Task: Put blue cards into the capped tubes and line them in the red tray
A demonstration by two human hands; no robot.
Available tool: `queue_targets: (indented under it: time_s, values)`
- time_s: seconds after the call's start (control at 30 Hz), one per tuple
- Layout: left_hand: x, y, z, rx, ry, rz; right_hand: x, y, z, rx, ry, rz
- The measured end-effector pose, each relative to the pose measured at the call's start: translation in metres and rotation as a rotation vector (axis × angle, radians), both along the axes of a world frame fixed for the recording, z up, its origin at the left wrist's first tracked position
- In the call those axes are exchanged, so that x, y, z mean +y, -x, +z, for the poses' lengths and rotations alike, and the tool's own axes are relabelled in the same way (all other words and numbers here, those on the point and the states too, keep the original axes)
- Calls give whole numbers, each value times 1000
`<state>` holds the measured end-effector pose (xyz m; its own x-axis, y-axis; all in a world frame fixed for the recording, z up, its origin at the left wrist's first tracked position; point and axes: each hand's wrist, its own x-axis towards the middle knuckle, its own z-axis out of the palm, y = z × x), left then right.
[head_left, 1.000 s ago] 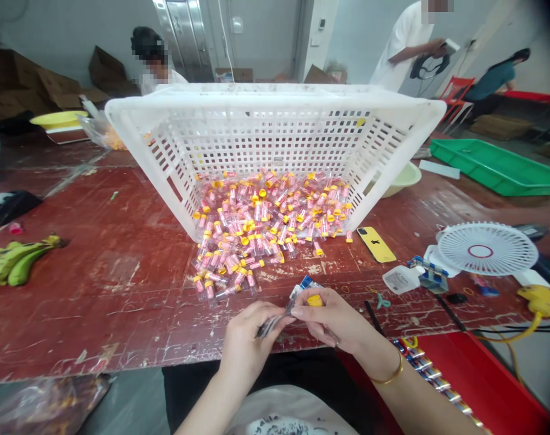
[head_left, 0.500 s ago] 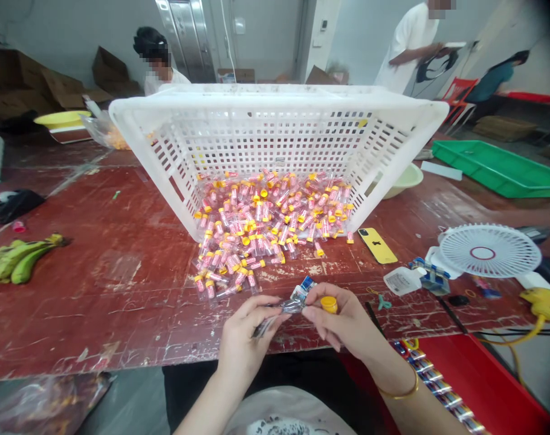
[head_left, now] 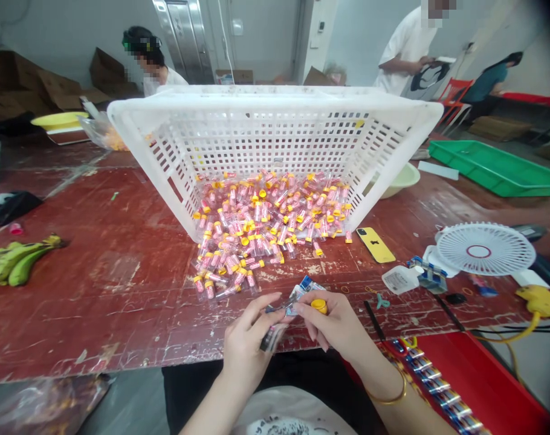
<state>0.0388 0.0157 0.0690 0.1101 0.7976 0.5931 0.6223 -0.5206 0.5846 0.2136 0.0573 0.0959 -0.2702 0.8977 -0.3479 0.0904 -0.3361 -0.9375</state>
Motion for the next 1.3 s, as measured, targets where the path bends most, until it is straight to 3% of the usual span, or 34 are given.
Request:
queue_targets:
  time_s: [0.23, 0.53, 0.77, 0.9, 1.0, 1.07, 1.13, 1.3]
  values:
    - [2, 0, -1, 59, -87, 44, 1, -2, -3, -23, -1, 77]
    - [4, -1, -4, 34, -114, -2, 6, -4, -2, 73, 38, 106]
    - [4, -4, -8, 26, -146, -14, 10, 2, -10, 136, 117, 44]
    - [7, 1, 1, -296, 62, 16, 14, -5, -4, 49, 48, 44]
    - [17, 9, 11, -646, 465, 98, 19, -16, 11, -142, -30, 173]
    - [25, 12, 13, -775, 750, 4, 23, -23, 20, -238, -54, 328]
    - [30, 11, 10, -832, 924, -124, 27, -28, 27, -279, -75, 469]
    - [23, -3, 1, -860, 1041, -297, 37, -29, 28, -341, -86, 575]
